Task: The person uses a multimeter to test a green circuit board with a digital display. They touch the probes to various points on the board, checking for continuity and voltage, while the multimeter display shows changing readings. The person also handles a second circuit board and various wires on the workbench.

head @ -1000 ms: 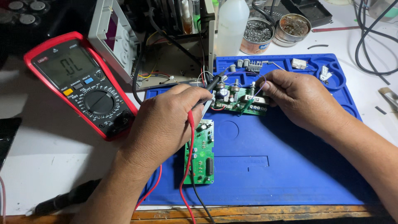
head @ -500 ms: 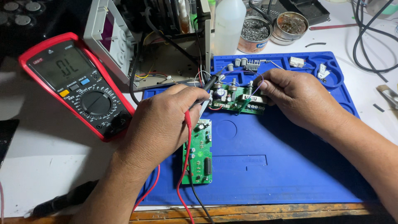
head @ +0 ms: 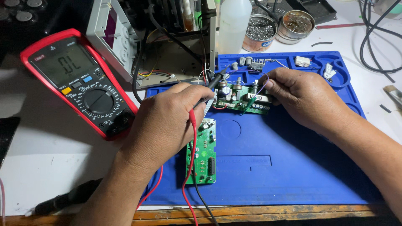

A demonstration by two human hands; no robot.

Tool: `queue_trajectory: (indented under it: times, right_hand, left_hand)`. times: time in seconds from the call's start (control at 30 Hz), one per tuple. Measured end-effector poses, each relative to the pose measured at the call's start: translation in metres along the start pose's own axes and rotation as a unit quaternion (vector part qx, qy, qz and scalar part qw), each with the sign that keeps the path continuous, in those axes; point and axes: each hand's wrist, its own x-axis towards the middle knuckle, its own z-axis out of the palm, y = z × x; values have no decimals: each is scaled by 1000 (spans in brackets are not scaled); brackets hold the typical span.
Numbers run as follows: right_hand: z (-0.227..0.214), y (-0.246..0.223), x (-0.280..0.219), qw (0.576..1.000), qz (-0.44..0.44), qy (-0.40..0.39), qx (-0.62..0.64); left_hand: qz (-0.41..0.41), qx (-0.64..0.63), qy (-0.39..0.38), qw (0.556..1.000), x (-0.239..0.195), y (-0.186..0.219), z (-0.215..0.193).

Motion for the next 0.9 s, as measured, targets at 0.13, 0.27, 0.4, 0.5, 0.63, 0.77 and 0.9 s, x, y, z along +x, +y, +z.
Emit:
queue_trajectory:
  times: [0.13, 0.27, 0.4, 0.5, 0.63, 0.77, 0.9]
  right_hand:
    - [1, 1, 0, 1000, -11, 7, 12]
    - [1, 0, -1, 1000, -15, 16, 12]
    - [2, 3, -1, 997, -44, 44, -41]
    - [3, 7, -1, 994, -74, 57, -50]
    - [3, 5, -3, 997, -46, 56, -13]
    - [-7, -3, -12, 992, -58, 114, 7]
    - [-8, -6, -45, 958, -180, 218, -42]
  left_hand:
    - [5, -4, 4, 1000, 0, 1, -1]
    - [-4, -10, -2, 1000, 1, 1, -1]
    - [-7, -24, 8, 1000, 0, 5, -3]
    - [12, -34, 46, 998, -1, 9, -7]
    - [54, -46, 133, 989, -5, 21, -15]
    - [61, -76, 159, 983, -7, 31, -15]
    - [61, -76, 196, 976, -7, 35, -4]
